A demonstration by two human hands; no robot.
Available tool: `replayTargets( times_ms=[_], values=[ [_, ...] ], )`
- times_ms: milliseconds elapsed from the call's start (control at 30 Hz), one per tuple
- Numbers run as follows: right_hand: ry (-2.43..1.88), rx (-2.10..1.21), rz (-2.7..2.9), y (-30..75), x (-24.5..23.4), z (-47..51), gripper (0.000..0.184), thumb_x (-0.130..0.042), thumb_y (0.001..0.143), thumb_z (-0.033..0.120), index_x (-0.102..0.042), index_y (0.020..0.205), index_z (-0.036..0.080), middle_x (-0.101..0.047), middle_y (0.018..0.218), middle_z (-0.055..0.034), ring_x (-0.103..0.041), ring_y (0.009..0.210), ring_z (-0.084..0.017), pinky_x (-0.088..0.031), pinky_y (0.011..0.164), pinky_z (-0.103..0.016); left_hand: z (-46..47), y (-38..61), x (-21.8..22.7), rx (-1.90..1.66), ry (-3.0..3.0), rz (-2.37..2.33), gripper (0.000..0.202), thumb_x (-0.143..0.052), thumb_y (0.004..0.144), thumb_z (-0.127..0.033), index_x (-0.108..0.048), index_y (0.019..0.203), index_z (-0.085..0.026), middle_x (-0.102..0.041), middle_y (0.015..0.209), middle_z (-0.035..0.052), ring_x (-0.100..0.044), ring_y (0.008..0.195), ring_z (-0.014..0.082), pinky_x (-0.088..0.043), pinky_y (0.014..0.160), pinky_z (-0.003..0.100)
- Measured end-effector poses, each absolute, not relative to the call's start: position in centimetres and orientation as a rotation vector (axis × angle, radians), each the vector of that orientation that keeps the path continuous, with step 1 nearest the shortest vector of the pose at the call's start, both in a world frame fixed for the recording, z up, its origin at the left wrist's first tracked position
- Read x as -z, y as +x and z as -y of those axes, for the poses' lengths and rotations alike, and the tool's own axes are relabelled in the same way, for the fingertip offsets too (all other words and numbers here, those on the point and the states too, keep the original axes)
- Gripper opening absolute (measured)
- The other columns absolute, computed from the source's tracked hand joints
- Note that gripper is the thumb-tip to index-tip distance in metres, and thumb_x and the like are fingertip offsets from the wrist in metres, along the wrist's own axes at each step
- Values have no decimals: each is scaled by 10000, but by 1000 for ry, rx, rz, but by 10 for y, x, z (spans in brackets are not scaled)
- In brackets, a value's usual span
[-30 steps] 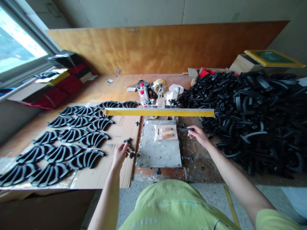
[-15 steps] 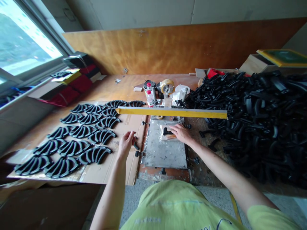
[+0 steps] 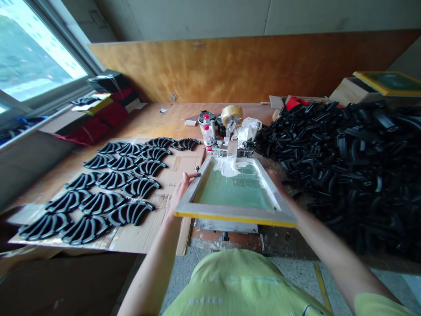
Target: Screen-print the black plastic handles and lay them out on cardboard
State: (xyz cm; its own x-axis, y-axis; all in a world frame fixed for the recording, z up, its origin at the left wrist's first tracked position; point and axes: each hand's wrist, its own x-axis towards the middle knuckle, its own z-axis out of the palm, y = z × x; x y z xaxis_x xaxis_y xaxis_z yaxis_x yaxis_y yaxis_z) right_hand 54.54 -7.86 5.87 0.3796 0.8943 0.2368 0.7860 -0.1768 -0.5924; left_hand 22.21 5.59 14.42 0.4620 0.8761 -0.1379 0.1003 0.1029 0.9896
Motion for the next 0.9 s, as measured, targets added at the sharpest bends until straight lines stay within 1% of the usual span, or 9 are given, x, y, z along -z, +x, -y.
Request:
replayTargets(
  times_ms=[33,100,200,267,333,433,667,767,900],
  values=[
    [-2018,-151,1376,554,-66,74,323,-412,938,217,-671,1095,104,-701,1010,-99,-653,910,-175,-541,804,-296,-52,214,-132,-631,1354,-977,647,-499,798,-688,-662,1108,-144,-688,812,63,-580,570,137,-443,480,233],
    [-1997,-9,1345,557,-78,52,343,-500,908,226,-617,1217,133,-637,1182,-117,-613,1061,-206,-504,922,-337,-46,204,-105,-508,1327,-1005,686,-616,738,-641,-604,1233,-166,-676,786,35,-575,571,131,-434,487,219],
    [-1892,121,1568,537,-89,1,571,-668,809,232,-506,1354,176,-506,1349,-125,-489,1243,-265,-420,1043,-419,-42,204,-66,-471,1307,-1045,871,-685,675,-594,-444,1408,-190,-642,731,-2,-571,574,132,-432,505,218],
    [-1927,87,1745,519,-90,-29,486,-676,798,199,-563,1269,159,-572,1238,-135,-524,1170,-276,-443,992,-420,-42,207,-46,-498,1352,-1091,882,-666,685,-588,-421,1431,-186,-604,674,-23,-538,537,119,-411,493,215],
    [-2034,-4,1863,504,-87,-43,274,-640,820,174,-635,1092,143,-652,1032,-118,-588,998,-251,-481,876,-364,-44,208,-33,-525,1403,-1113,823,-646,711,-570,-462,1409,-175,-595,668,-22,-528,541,112,-407,504,213],
    [-2098,-71,1961,491,-80,-30,109,-591,863,206,-652,919,135,-673,874,-100,-593,846,-209,-462,781,-303,-45,206,-23,-534,1426,-1113,740,-634,745,-534,-507,1379,-174,-626,726,3,-553,592,118,-431,543,216],
    [-1539,-202,2383,488,-82,23,94,-579,839,156,-645,775,176,-641,785,-44,-564,786,-173,-389,682,-261,-45,205,-23,-571,1367,-1137,699,-689,717,-506,-564,1329,-191,-653,759,6,-590,655,137,-463,599,229],
    [-1622,-116,2242,487,-79,20,93,-592,842,171,-636,760,175,-630,775,-41,-554,771,-171,-386,671,-263,-44,206,-26,-565,1344,-1118,751,-697,699,-537,-551,1341,-175,-626,714,-9,-554,598,116,-431,558,217],
    [-1600,37,2178,481,-62,29,166,-521,840,68,-662,854,156,-646,876,-83,-556,902,-202,-423,742,-290,-44,207,-29,-548,1333,-1093,815,-694,691,-568,-508,1377,-169,-600,674,-21,-518,549,101,-386,512,204]
  ],
)
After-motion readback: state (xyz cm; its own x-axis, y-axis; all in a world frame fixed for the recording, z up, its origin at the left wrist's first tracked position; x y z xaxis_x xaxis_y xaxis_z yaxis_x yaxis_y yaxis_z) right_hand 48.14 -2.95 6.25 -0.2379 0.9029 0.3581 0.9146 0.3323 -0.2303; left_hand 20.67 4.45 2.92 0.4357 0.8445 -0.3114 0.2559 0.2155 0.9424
